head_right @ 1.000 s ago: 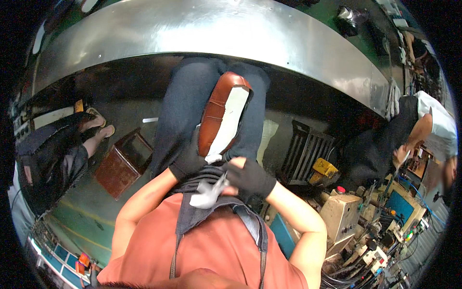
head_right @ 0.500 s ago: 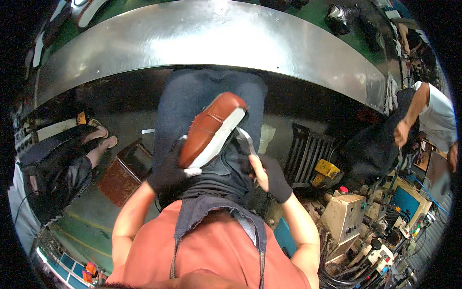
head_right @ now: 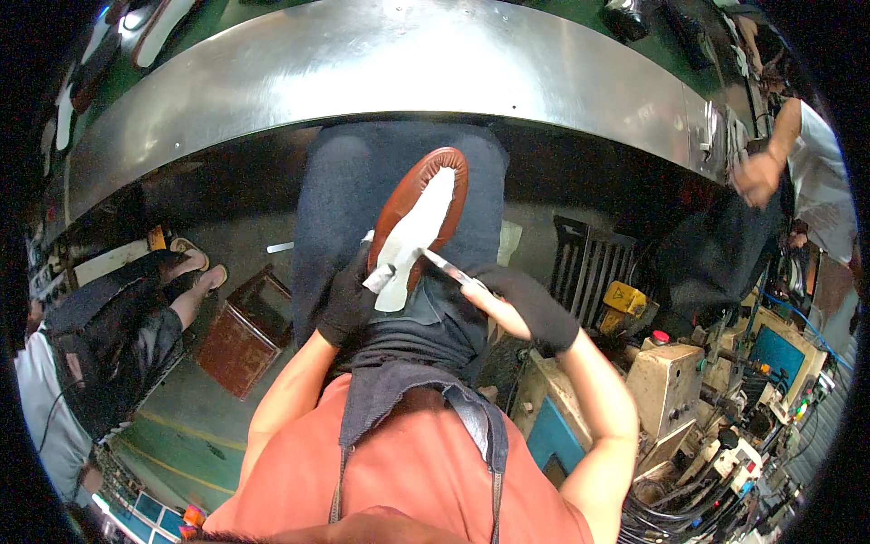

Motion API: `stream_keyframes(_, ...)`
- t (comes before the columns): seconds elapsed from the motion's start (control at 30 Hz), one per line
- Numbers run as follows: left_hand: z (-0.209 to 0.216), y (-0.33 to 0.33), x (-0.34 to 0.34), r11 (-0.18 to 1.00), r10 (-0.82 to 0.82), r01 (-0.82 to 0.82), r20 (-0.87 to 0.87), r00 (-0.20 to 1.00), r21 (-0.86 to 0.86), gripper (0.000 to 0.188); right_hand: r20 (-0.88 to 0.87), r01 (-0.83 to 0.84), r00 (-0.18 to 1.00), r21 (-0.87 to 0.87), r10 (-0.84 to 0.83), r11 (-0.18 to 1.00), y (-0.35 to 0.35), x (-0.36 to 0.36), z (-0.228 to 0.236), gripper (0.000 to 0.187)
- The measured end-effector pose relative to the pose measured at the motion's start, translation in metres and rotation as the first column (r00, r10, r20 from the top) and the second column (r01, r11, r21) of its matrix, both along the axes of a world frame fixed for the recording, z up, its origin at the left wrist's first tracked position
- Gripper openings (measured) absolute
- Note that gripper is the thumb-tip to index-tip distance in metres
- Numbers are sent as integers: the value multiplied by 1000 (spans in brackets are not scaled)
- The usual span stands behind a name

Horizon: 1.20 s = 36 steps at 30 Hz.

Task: The person sits on the floor and repeatedly picks up shoes from a conveyor belt. Using a metal scraper, the person removes material from the soles of the shoes and returns them to the conveyor belt.

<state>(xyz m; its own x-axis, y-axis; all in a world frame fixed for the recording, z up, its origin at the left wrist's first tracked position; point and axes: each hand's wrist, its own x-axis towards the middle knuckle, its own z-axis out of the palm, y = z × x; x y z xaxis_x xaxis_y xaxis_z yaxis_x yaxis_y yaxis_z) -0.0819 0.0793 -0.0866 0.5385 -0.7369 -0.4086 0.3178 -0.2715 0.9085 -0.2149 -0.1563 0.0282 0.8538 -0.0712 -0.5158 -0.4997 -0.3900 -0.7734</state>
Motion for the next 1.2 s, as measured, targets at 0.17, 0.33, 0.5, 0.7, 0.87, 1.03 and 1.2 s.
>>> stream_keyframes(0.17,-7,-5,-18,992,75,-56,165,983,-116,83,-180,-468,872,-577,455,669,43,61,15,36)
stream_keyframes(0.33,-13,-13,2,995,10,1,107,994,-102,59,238,-255,685,-807,688,533,-4,57,-57,38)
stream_keyframes(0.5,-23,-31,-6,982,137,-118,126,982,-145,63,-60,-618,737,-464,674,635,-30,73,-55,52)
stream_keyframes(0.7,-31,-38,0,990,137,-123,519,844,-62,71,-152,-659,750,-256,644,707,-31,103,-10,55)
stream_keyframes(0.87,-28,1,-11,974,59,-154,471,880,164,70,-60,-550,811,-413,581,726,-24,79,-4,49)
stream_keyframes(1.03,27,-1,-8,992,22,-57,296,955,110,73,-26,-512,840,-365,541,777,-5,69,-6,44)
stream_keyframes(1.2,-1,-5,-27,983,135,-168,333,933,73,80,-41,-367,885,-673,463,642,46,58,-20,41)
